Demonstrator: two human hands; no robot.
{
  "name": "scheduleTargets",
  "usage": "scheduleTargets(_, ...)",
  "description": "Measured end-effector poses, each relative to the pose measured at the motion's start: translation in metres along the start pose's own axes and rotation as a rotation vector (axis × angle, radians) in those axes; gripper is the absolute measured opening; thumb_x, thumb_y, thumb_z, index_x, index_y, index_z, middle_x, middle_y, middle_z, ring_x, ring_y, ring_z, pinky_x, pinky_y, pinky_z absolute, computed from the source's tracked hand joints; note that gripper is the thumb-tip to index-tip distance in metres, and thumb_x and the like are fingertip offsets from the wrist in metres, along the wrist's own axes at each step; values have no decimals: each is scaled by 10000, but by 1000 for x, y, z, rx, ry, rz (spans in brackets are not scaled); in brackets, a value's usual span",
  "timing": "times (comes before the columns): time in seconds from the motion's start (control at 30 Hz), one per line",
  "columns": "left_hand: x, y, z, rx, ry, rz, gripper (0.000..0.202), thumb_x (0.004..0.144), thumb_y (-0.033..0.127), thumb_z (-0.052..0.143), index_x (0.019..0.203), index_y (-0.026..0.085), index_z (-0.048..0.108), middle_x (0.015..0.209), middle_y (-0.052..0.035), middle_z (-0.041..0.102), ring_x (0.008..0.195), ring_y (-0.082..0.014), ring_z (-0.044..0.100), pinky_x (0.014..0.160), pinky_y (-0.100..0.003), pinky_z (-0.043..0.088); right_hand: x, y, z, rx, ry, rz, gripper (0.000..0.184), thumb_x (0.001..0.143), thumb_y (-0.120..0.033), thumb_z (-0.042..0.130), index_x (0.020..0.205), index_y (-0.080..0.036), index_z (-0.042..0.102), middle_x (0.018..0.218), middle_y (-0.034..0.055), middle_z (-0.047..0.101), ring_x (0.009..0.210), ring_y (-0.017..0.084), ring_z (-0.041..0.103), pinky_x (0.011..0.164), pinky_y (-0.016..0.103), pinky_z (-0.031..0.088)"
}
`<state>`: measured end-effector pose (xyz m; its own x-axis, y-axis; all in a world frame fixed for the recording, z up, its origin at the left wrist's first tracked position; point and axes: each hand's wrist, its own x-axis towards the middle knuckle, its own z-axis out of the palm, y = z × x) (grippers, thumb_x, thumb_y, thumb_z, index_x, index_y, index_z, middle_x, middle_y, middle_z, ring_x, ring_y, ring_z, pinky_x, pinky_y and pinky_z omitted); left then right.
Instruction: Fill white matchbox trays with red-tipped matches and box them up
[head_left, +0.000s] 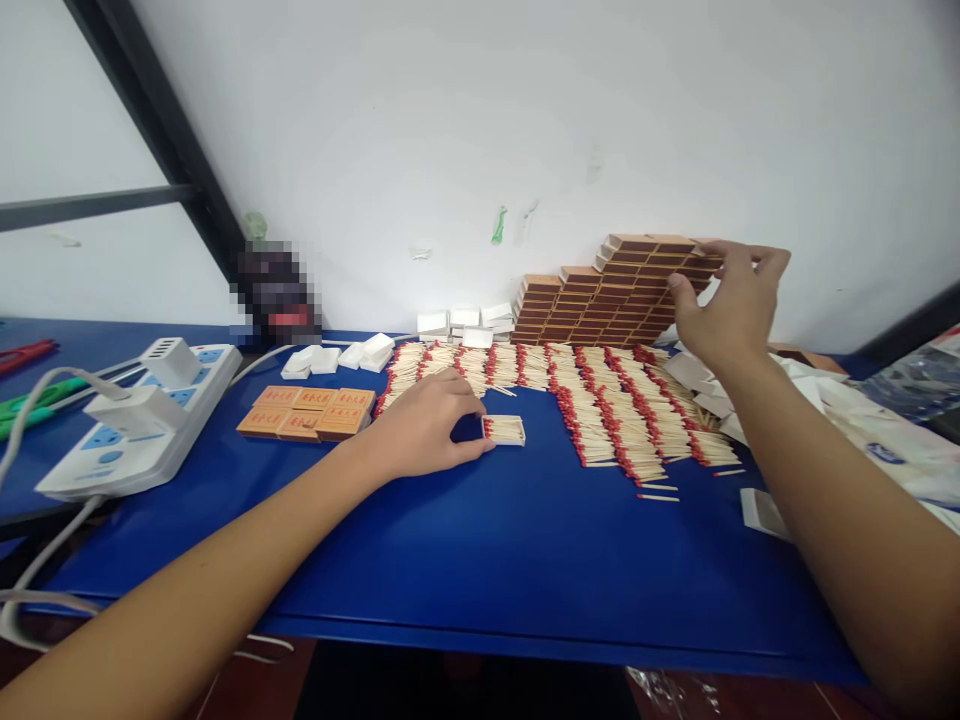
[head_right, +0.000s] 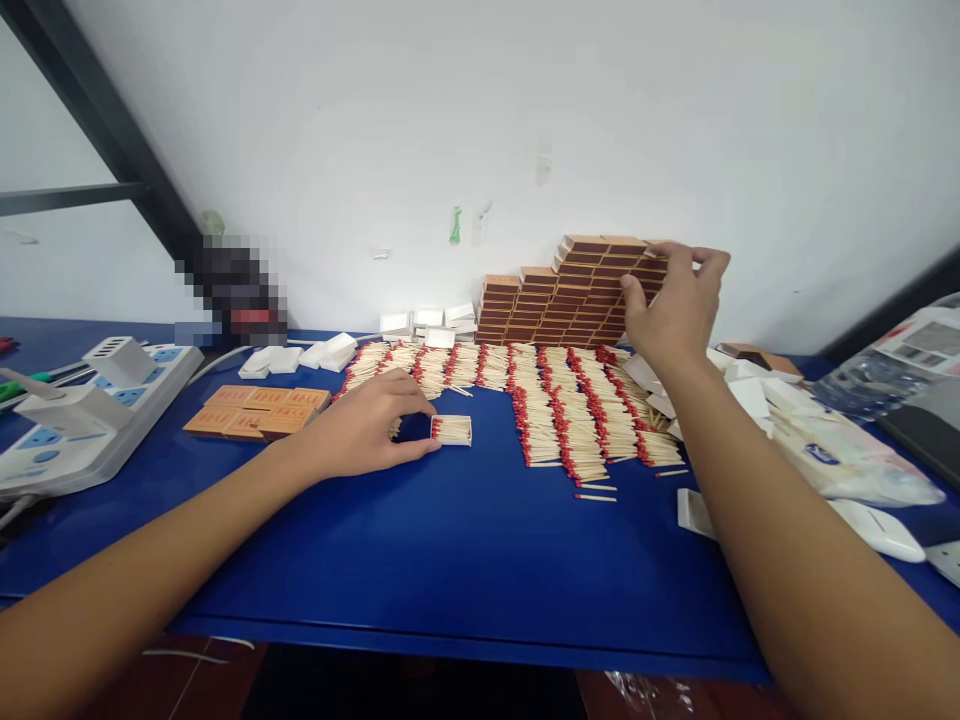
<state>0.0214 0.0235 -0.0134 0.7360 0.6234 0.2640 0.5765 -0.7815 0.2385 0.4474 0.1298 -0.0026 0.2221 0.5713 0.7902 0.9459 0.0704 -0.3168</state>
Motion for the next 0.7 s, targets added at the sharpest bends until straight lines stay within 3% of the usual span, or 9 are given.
scheduleTargets(0.17,0,-1,1,3,10,9,303,985,448,730,1098,174,789,1034,-94,744,1076,-279,653,960,-440,524,-1,-4,-4,-16,-5,-48,750,909,-386,674,1612,-250,449,1546,204,369,1417,361,478,1180,544,420)
scheduleTargets(0.3,0,0,0,2,4,14,301,985,450,726,1086,173,788,1025,-96,743,1072,-283,653,954,-445,527,-4,-14,-8,-21,-68,-80,634,985,-402,596,1585,-212,524,1569,247,386,1425,356,472,1201,512,375)
scheduleTargets(0.4,0,0,0,-2,5,14,298,984,447,729,1089,173,787,1026,-96,743,1065,-282,654,944,-439,527,-4,-17,-9,-16,-50,-61,571,961,-353,636,1513,-218,579,1525,239,424,1419,347,467,1178,514,385)
scheduleTargets(0.7,0,1,0,12,3,6,309,978,449,741,1104,171,787,1034,-97,745,1075,-286,651,947,-441,520,-2,-24,-18,-21,-5,-54,487,939,-317,647,1395,-158,582,1488,257,481,1401,342,428,1163,493,353)
